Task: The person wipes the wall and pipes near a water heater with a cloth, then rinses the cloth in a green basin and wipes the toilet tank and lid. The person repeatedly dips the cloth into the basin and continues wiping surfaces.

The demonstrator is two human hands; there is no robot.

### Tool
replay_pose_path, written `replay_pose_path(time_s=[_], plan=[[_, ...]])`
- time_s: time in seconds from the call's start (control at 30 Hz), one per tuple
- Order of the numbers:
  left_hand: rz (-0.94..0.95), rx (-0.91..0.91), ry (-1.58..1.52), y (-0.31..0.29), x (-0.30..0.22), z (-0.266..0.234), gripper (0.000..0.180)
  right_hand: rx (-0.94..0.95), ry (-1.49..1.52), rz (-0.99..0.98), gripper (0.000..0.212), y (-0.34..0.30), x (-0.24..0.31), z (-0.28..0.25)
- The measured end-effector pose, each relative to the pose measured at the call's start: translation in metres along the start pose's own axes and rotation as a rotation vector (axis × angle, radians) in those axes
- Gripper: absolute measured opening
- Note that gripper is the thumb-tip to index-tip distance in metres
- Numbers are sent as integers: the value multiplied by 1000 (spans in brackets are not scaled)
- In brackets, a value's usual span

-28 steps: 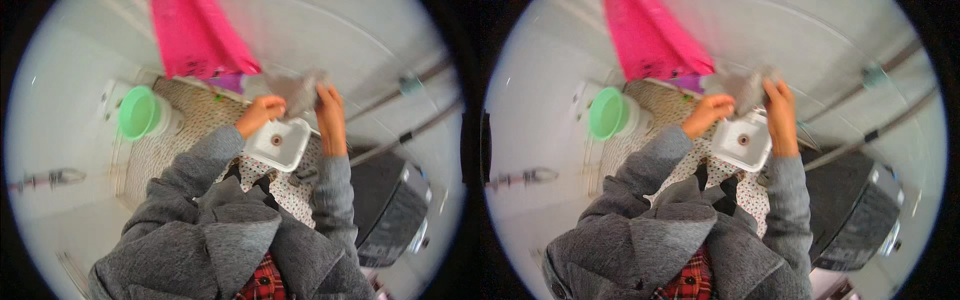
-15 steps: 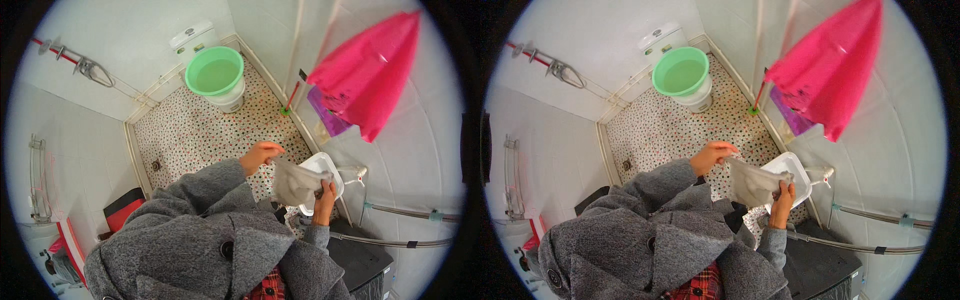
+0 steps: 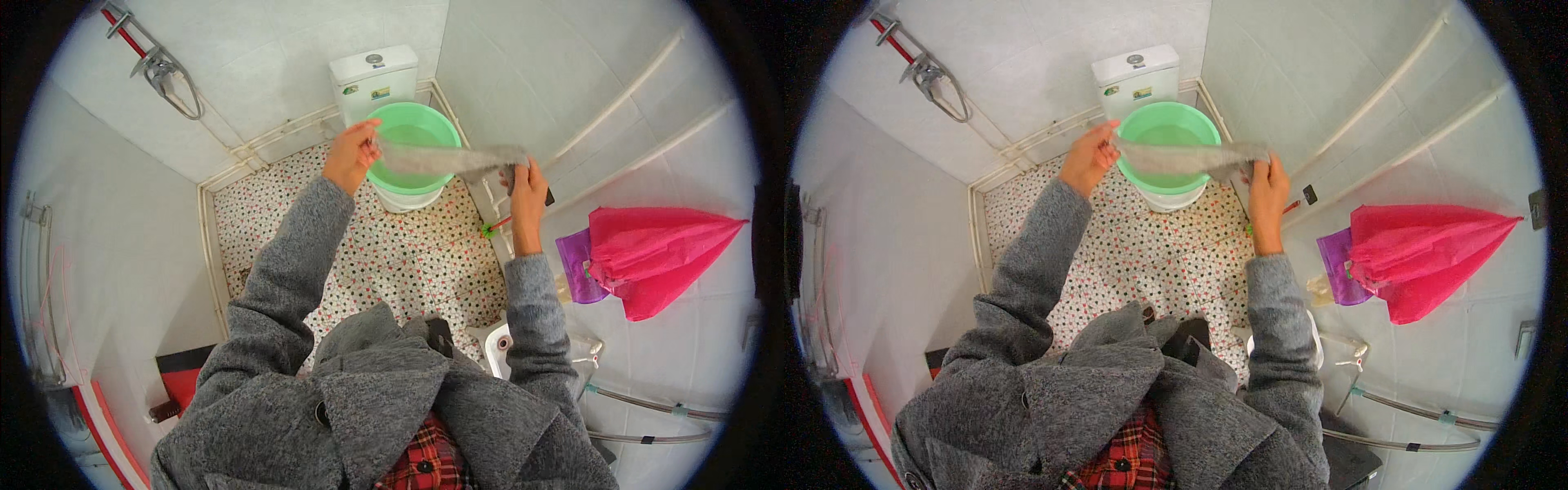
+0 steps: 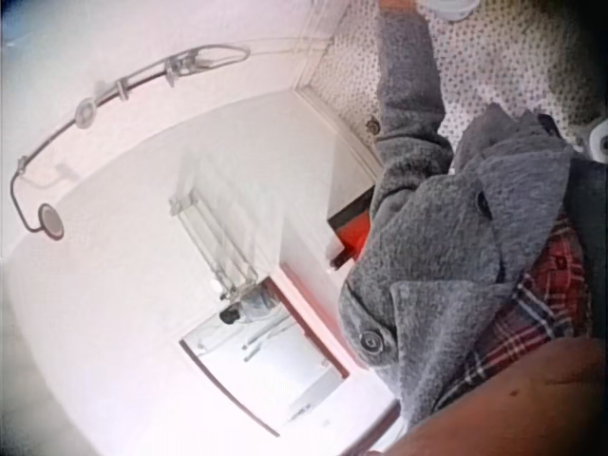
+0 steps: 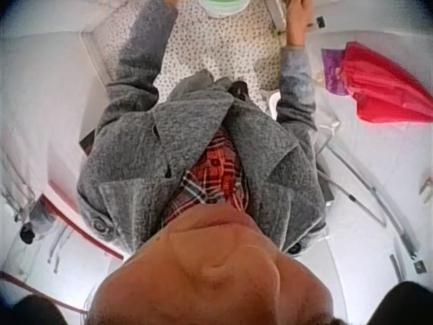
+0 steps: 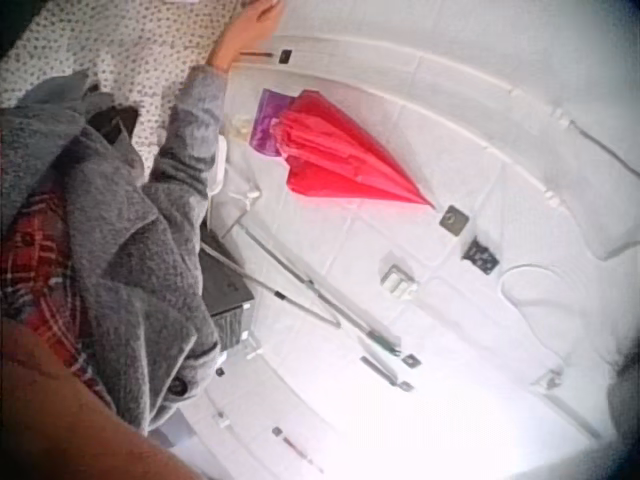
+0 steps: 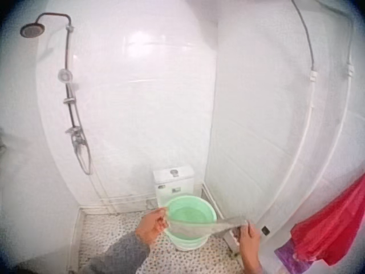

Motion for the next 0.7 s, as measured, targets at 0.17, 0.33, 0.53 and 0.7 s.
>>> replay_pose_path(time_s=[0.17, 0.33, 0.53, 0.7], plan=[[-33, -82, 74, 58, 14, -39, 27, -7, -285, -157, 25, 40, -51, 52], [-361, -72, 325, 101, 116, -87, 41, 298, -624, -62, 33, 43, -194, 97], [-530, -82, 347, 147, 162, -137, 53, 371, -432, 211, 36, 58, -317, 104], [-619, -199, 238, 178, 192, -164, 47, 404, -427, 565, 35, 80, -376, 124]])
Point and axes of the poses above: each hand's wrist, its own y-axis towards the middle knuckle, its own z-axis out of the palm, x = y × z, the point moved 8 cm from there along y, towards the middle knuckle, and after that the axes turned 11 degrees about y, right-handed, at the moved point
